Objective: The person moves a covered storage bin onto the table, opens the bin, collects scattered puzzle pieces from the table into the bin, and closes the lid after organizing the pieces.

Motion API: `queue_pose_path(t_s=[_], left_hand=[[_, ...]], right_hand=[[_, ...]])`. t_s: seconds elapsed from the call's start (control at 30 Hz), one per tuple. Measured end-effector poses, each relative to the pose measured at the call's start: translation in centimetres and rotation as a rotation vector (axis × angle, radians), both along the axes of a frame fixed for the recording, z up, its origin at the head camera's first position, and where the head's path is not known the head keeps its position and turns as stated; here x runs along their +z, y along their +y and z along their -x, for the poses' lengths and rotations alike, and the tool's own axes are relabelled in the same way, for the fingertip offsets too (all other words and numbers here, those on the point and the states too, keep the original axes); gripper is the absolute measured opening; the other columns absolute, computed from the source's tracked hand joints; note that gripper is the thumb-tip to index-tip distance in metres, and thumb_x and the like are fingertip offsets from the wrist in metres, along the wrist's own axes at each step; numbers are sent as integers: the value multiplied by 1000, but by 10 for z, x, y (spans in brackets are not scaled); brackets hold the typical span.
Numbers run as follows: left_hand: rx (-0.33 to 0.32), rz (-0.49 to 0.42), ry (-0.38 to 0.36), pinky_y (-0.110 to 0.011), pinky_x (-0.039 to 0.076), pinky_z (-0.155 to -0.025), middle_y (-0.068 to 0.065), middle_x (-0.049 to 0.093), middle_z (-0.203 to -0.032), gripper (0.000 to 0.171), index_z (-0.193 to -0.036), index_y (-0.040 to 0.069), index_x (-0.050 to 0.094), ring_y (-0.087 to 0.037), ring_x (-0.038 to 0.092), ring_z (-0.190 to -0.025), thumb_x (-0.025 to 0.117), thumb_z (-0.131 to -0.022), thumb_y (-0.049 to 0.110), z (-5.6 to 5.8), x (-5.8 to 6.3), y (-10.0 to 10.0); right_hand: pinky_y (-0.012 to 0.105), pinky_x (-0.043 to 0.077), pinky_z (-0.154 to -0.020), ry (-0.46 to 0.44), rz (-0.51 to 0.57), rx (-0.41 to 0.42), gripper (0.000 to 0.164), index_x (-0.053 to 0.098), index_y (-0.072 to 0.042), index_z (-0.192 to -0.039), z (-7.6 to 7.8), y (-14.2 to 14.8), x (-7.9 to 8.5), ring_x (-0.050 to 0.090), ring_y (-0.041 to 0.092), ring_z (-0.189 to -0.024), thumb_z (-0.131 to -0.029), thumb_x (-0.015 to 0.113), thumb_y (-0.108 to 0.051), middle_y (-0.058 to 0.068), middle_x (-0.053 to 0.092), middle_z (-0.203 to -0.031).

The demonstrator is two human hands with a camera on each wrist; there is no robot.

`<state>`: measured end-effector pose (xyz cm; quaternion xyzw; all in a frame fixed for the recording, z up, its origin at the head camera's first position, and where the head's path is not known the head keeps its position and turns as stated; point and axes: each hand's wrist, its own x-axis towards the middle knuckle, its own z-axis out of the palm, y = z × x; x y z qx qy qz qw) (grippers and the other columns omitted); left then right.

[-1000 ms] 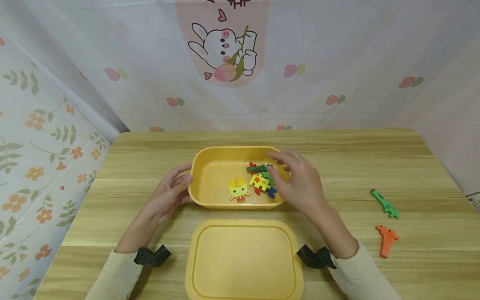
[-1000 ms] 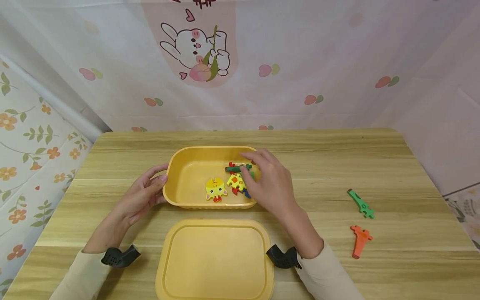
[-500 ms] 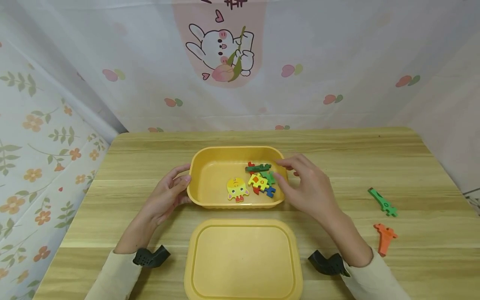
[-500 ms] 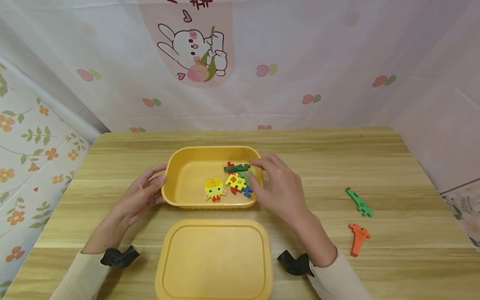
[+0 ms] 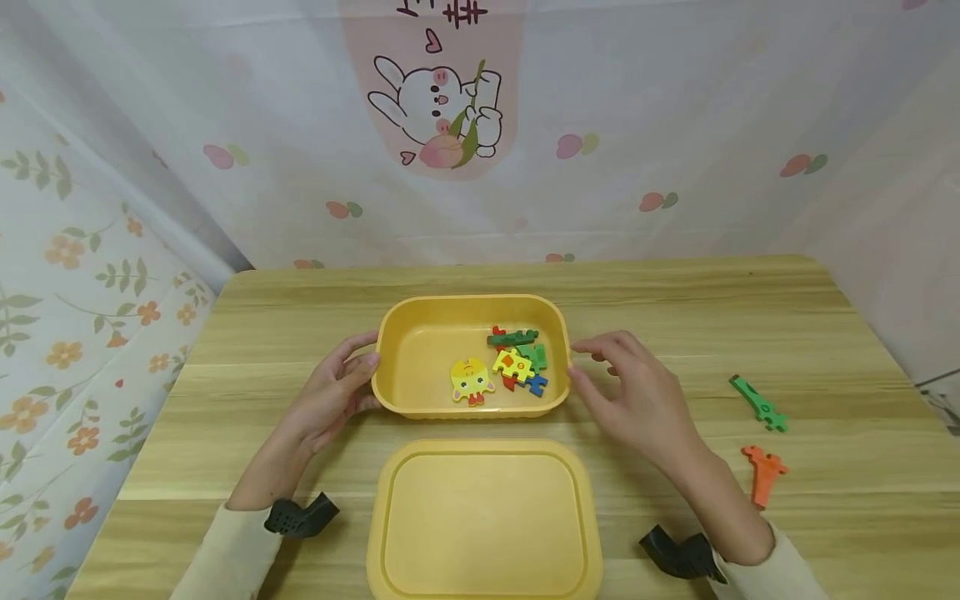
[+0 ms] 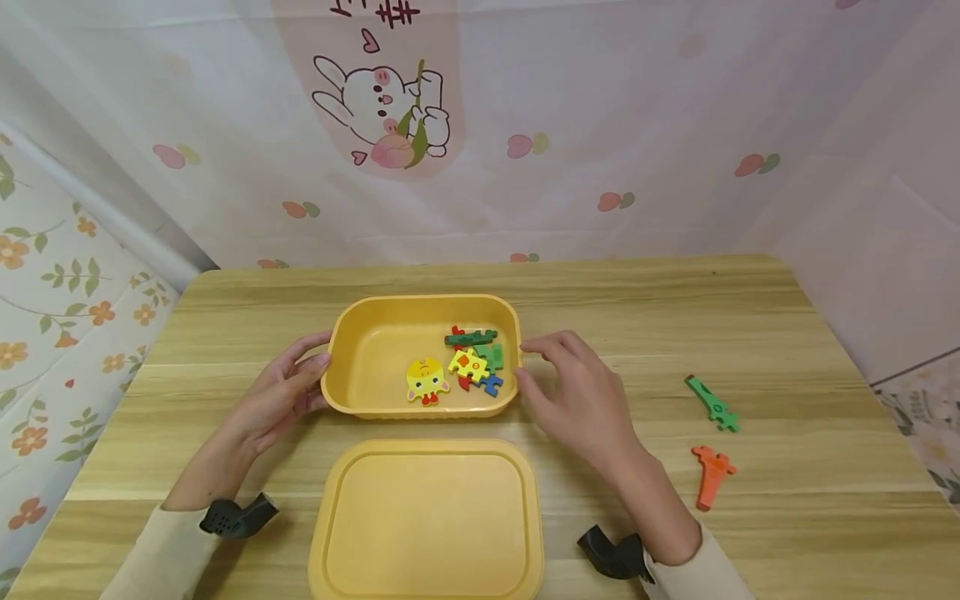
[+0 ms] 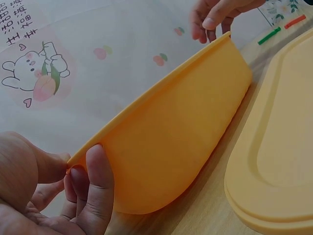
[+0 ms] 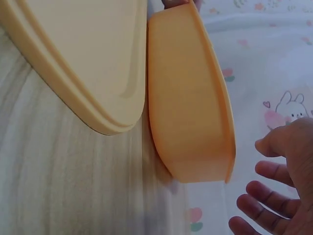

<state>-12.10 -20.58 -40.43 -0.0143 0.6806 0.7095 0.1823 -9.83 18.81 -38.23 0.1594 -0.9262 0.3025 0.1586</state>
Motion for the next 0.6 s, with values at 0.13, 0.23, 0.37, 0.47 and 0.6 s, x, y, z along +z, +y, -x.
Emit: queue_pose_path(t_s=[0.13,0.23,0.37,0.47,0.6], left_hand=[[0,1,-2,-21,61,-76,9,68,-118,63,-166,8,24,-8,69,-92,53,-113,26,0,0,0],[2,-1,-5,-21,61,-76,9,68,-118,63,-166,8,24,-8,69,-92,53,-113,26,-1,1,0],[2,0,-2,-21,61,-77,9,68,-118,63,-166,8,25,-8,69,-92,54,-112,26,-1,1,-1],[1,5,-1,-21,61,-76,9,68,-118,63,-165,8,25,-7,69,-92,53,-113,26,-2,1,-1],[0,2,-3,-22,61,-77,10,69,-117,62,-165,9,25,-7,69,-92,54,-112,26,-1,2,0]], right_hand=[[47,63,-79,15,-12,-11,28,76,-11,-121,-3,4,-2,70,24,-101,-95,80,-21,5,72,-117],[47,63,-79,17,-11,-17,27,76,-12,-121,-6,6,-2,70,24,-101,-96,79,-20,5,72,-116],[48,64,-79,19,-4,-26,25,76,-13,-120,-10,9,-2,70,24,-100,-95,79,-18,4,72,-115],[49,64,-79,22,-9,-36,25,75,-15,-120,-14,13,-1,70,23,-100,-95,79,-17,3,72,-115],[46,62,-79,31,-26,-61,25,75,-15,-119,-20,21,-3,69,22,-99,-94,80,-15,2,72,-114]])
